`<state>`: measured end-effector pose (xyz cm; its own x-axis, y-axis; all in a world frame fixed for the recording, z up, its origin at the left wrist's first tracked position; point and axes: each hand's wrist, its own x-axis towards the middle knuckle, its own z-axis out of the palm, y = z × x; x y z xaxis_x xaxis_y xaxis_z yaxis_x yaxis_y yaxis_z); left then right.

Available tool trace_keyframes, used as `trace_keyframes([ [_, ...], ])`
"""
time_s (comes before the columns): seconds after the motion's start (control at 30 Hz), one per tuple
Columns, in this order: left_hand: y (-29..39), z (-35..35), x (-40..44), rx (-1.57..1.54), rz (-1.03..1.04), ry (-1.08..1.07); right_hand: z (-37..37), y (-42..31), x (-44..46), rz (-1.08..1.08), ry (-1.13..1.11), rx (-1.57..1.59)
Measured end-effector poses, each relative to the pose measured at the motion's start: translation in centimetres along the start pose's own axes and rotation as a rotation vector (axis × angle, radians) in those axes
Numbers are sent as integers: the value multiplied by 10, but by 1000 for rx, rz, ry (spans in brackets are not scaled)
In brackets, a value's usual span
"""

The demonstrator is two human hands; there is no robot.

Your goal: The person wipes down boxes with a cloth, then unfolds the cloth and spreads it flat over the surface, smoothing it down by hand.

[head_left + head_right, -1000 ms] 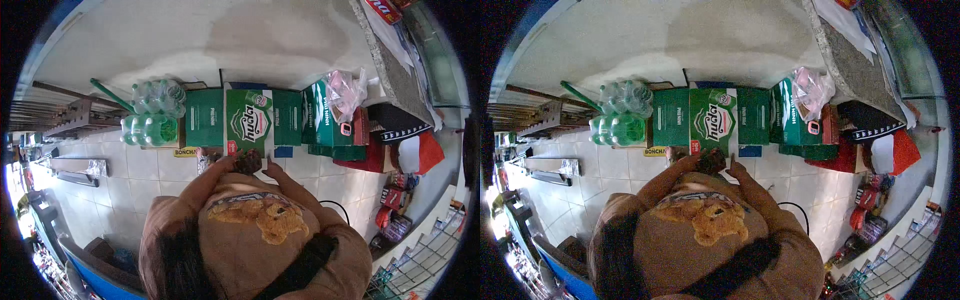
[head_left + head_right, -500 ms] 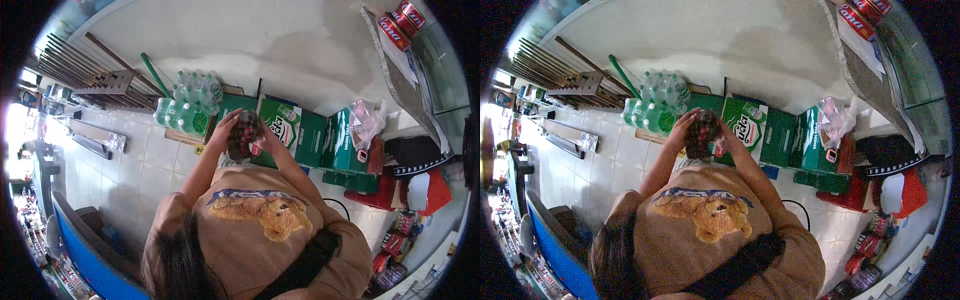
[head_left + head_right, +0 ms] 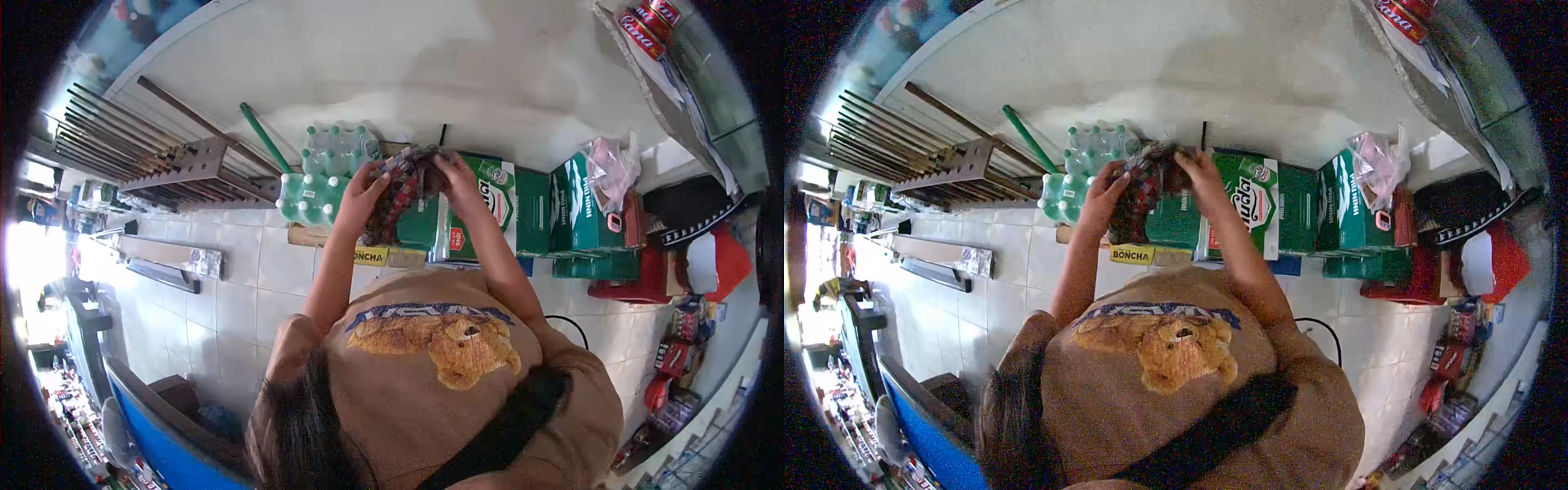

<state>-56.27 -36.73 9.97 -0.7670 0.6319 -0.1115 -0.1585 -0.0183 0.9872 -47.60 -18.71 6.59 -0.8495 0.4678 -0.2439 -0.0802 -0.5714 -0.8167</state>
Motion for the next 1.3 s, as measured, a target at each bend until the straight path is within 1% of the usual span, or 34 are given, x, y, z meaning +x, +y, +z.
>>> trace_keyframes([
  [0.03, 2, -12, -1, 74, 2, -27, 2, 9, 6, -156, 25, -67],
  [0.1, 2, -39, -2, 146, 1, -68, 12, 8, 2, -185, 37, -87],
  [0.17, -4, -66, 1, 408, 60, -61, 32, 9, -10, -204, 79, -60],
  [0.2, -7, -75, 1, 406, 63, -78, 42, 10, -13, -214, 94, -60],
  [0.27, -15, -89, -2, 646, 368, 45, 56, 14, -21, -208, 167, -316],
  [0.33, -16, -96, -9, 686, 384, 65, 65, 22, -30, -195, 152, -311],
  [0.37, -16, -98, -12, 734, 406, 103, 64, 29, -29, -216, 152, -400],
  [0.4, -13, -96, -19, 732, 403, 80, 64, 34, -31, -235, 154, -487],
  [0.43, -9, -91, -28, 544, 299, -71, 73, 35, -33, -390, 194, -679],
  [0.47, -8, -85, -35, 353, 192, -217, 79, 39, -36, -389, 217, -680],
  [0.5, -11, -79, -38, 290, 113, -341, 83, 41, -38, -441, 243, -689],
  [0.53, -13, -70, -41, 283, 108, -365, 84, 42, -42, -492, 270, -701],
  [0.57, -15, -59, -45, 342, 204, -355, 82, 41, -49, -414, 254, -688],
  [0.6, -17, -48, -49, 401, 300, -343, 81, 42, -55, -410, 280, -692],
  [0.63, -27, -41, -50, 415, 322, -285, 81, 44, -59, -453, 295, -676],
  [0.67, -31, -37, -49, 411, 320, -312, 80, 45, -65, -498, 310, -658],
  [0.73, -32, -29, -48, 366, 389, -264, 76, 35, -82, -452, 308, -663],
  [0.77, -32, -24, -47, 369, 329, -262, 68, 33, -89, -342, 249, -675],
  [0.8, -38, -24, -43, 367, 326, -287, 61, 31, -95, -233, 186, -682],
  [0.83, -46, -26, -36, 338, 309, -384, 63, 21, -107, -174, 194, -831],
  [0.87, -53, -25, -32, 307, 294, -474, 63, 14, -118, -136, 149, -826],
  [0.9, -21, -19, -41, 330, 185, -488, 55, 15, -124, -88, 86, -770],
  [0.93, -25, -15, -41, 330, 190, -491, 44, 18, -127, -43, 18, -716],
  [0.97, -33, -12, -39, 379, 224, -468, 30, 23, -130, -145, 13, -833],
  [1.0, -33, -6, -39, 431, 257, -442, 19, 22, -131, -152, 10, -831],
  [1.03, -34, 4, -42, 337, 220, -390, 6, 21, -133, -168, -66, -918],
  [1.07, -33, 11, -44, 343, 226, -388, -8, 19, -136, -185, -142, -1005],
  [1.1, -20, 21, -46, 306, 67, -333, -9, 3, -145, 24, -95, -1037],
  [1.13, -10, 30, -49, 266, -93, -277, -21, -3, -150, 19, -97, -1037],
  [1.17, -6, 40, -49, 228, -179, -228, -35, -12, -155, 120, -150, -946],
  [1.2, -6, 47, -47, 227, -170, -226, -51, -20, -159, 218, -202, -854],
  [1.23, -7, 53, -46, 281, -117, -238, -70, -27, -159, 125, -279, -1079],
  [1.27, -10, 59, -44, 335, -64, -250, -88, -33, -165, 116, -278, -1081],
  [1.3, -15, 70, -43, 443, 146, -216, -97, -46, -173, 117, -232, -1070],
])
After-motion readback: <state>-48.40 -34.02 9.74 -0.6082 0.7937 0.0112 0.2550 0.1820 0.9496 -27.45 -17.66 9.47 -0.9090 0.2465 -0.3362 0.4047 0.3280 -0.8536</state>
